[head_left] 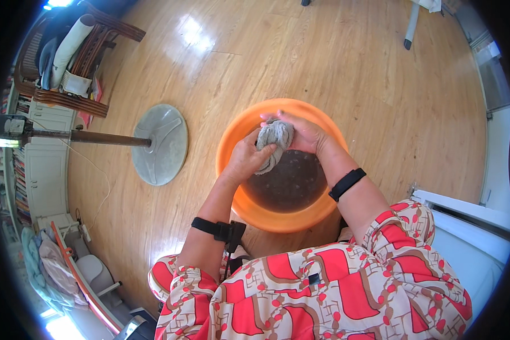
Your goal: Wringing a rag in a bucket of water and wiping a window track.
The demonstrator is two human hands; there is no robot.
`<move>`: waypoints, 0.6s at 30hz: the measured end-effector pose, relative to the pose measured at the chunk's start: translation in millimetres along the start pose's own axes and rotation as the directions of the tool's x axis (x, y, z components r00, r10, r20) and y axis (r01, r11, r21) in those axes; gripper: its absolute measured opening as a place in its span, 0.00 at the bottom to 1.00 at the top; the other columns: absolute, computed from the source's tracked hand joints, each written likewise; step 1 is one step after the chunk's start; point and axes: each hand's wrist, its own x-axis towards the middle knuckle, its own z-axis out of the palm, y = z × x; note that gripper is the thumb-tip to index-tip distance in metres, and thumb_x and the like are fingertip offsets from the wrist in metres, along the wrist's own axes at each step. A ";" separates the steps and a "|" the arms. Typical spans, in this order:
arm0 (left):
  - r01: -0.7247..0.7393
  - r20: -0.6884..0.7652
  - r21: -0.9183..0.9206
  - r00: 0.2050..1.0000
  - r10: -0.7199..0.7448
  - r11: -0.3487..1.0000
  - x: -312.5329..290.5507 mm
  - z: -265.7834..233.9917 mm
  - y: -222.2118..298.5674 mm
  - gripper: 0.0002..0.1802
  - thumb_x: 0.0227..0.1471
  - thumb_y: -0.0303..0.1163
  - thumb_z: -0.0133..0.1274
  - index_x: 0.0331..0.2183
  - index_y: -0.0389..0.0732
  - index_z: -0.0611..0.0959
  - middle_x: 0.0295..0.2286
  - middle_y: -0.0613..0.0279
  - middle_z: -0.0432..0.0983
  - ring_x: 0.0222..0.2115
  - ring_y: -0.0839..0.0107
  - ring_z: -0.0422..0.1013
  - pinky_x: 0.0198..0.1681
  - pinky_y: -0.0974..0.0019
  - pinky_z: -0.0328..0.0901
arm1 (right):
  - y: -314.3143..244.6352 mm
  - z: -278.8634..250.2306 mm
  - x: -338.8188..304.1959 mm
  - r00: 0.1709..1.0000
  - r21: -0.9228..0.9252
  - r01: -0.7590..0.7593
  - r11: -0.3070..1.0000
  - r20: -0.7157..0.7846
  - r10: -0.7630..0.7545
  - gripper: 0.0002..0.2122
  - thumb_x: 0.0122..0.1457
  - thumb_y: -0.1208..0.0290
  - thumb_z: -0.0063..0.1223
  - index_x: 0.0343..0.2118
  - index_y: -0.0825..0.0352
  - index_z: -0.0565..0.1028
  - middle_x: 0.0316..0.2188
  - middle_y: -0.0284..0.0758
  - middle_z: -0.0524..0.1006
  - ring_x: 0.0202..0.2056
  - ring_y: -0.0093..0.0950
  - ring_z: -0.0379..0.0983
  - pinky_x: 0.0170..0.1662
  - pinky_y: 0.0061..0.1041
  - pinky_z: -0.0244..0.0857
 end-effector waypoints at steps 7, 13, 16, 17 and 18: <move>0.035 -0.004 0.563 0.999 -0.040 0.826 -5.0 8.8 24.1 0.35 0.43 0.47 0.55 0.49 0.38 0.64 0.38 0.45 0.73 0.39 0.52 0.71 0.41 0.59 0.65 | -8.4 13.8 -4.6 0.986 -0.475 -0.167 0.864 -0.073 0.150 0.22 0.50 0.63 0.56 0.49 0.60 0.67 0.42 0.30 0.71 0.44 0.24 0.68 0.46 0.30 0.64; 0.400 0.014 -0.508 0.889 -0.457 0.763 6.8 -6.6 -10.5 0.33 0.50 0.54 0.46 0.51 0.41 0.64 0.44 0.52 0.68 0.43 0.57 0.68 0.43 0.54 0.67 | -11.6 7.6 12.8 0.947 -0.538 0.185 0.822 -0.126 -0.296 0.14 0.46 0.75 0.57 0.39 0.64 0.73 0.36 0.28 0.73 0.39 0.21 0.69 0.43 0.22 0.64; 0.568 0.312 -0.731 0.771 -0.555 0.377 7.0 -7.4 -7.4 0.29 0.52 0.54 0.44 0.49 0.44 0.67 0.43 0.51 0.68 0.44 0.52 0.67 0.47 0.46 0.63 | -15.1 28.8 14.7 0.899 -0.739 0.246 0.627 -0.068 -0.433 0.12 0.43 0.78 0.59 0.33 0.66 0.73 0.34 0.29 0.73 0.38 0.22 0.69 0.44 0.22 0.63; 0.434 0.292 -0.871 0.835 -0.467 0.231 8.0 -8.6 -10.1 0.28 0.52 0.51 0.46 0.48 0.44 0.67 0.43 0.51 0.68 0.44 0.53 0.67 0.47 0.47 0.64 | -14.5 34.7 16.3 0.855 -0.833 0.308 0.459 0.030 -0.518 0.11 0.42 0.78 0.59 0.31 0.66 0.73 0.32 0.30 0.73 0.38 0.23 0.69 0.44 0.22 0.63; 0.287 0.245 -0.956 0.890 -0.384 0.057 8.7 -10.3 -12.3 0.26 0.52 0.49 0.47 0.48 0.44 0.67 0.42 0.52 0.69 0.43 0.55 0.67 0.48 0.48 0.64 | -13.1 40.9 17.5 0.802 -0.895 0.353 0.273 0.140 -0.580 0.11 0.41 0.79 0.59 0.30 0.67 0.72 0.31 0.31 0.73 0.37 0.24 0.69 0.45 0.22 0.62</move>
